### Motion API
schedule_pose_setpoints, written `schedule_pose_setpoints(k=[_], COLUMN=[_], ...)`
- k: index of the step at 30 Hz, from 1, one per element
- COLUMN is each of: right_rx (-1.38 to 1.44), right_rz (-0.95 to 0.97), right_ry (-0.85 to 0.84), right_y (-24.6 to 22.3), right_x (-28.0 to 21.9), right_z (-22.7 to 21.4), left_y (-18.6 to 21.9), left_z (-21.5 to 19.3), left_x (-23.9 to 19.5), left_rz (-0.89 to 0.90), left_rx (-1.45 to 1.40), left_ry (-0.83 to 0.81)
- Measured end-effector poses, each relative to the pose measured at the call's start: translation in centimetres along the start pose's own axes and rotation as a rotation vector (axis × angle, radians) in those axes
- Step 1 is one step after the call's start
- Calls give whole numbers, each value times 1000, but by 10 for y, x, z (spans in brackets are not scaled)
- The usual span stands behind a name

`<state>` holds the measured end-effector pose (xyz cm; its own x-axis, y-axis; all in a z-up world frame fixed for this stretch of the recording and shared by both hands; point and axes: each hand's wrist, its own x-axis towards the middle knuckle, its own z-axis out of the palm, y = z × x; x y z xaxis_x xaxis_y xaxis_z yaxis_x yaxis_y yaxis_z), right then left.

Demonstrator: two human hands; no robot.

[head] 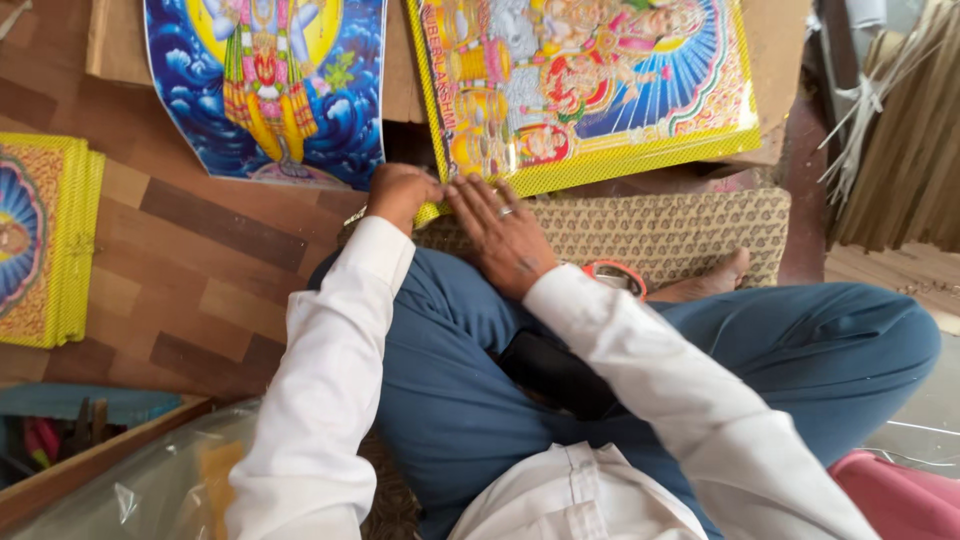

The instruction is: The person sits on the floor and assembles religious poster cards by applying yellow patterned tape to the edges of printed images mounted on cardboard. They use scissors to cut the tape and a metal tool to smooth the edges, then place the finished cards into a plastic bag.

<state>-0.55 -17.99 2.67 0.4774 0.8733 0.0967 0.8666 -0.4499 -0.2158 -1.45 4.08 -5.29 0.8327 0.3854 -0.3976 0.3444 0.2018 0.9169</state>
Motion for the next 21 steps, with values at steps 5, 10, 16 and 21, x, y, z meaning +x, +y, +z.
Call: schedule_pose_setpoints(k=[5,10,16,21], right_rx=[-175,-242,-120,-171], right_rz=[72,290,650,711], right_ry=[-88,-92,-48,50], right_y=[14,89,221,225], right_x=[-1,-60,-126,-129], right_z=[-16,-47,-70,-76], left_y=[1,11,17,28], left_z=[-3,2,4,6], left_x=[-4,-6,-7,-14], left_rz=[-32,-43,-70,-115], left_rx=[60,174,139,75], left_ry=[-50,-3,2,3])
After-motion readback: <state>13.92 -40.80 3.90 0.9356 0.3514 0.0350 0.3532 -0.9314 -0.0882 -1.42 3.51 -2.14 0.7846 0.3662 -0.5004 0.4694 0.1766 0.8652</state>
